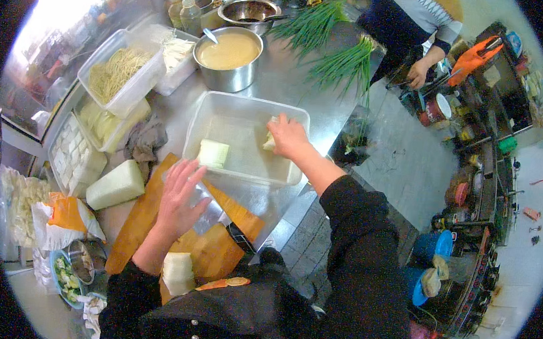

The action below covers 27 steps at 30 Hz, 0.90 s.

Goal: The person slices a large white root vegetable into uniform pieces on a wooden cutting board using a cleaver. The cut pieces are stacked and transferred into a clear plastic container. The person repeats this process with additional vegetable sections.

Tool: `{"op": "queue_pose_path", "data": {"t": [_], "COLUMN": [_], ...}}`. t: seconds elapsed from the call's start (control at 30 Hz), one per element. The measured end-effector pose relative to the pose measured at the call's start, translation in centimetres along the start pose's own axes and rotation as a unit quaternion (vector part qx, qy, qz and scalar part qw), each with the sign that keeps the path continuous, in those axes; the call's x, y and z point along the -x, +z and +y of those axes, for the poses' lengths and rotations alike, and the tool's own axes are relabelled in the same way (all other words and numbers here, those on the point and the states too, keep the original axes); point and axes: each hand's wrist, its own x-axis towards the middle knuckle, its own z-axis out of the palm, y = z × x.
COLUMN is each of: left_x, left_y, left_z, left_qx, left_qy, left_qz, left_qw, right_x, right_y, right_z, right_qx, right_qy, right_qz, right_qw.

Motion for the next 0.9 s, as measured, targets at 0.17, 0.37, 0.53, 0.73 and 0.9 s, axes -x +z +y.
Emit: {"op": "queue_pose_path", "data": {"t": [0.17,0.37,0.53,0.73,0.9], "left_x": [-3.6,-3.7,-2.6,7.6,21.3], "left_y": [4.2,5.4,3.2,-6.0,-4.7], "left_z": [-2.1,-4.0,-5.4,-4.2,-0.9], "left_qx": [-0.036,-0.035,-0.028,0.075,0.199], "left_qy": [0.024,0.053,0.045,-0.155,-0.382], "left_qz": [-0.093,-0.02,-0.022,0.057,0.088], "left_qw": [0.995,0.998,0.998,0.983,0.898], "right_x": [0.2,0.7,-0.7,6.4,11.5], "right_y": [-0.7,0.5,0.3,-8.3,-4.1], "right_z": [0.4,1.0,-0.3,-9.1,-19.2], "right_qx": [0.065,0.083,0.067,-0.283,-0.388], "right_qy": [-0.006,-0.153,-0.136,-0.165,-0.299], "right_qz": [-0.005,0.163,0.072,0.107,-0.072], "right_qw": [0.998,0.971,0.986,0.939,0.869]}}
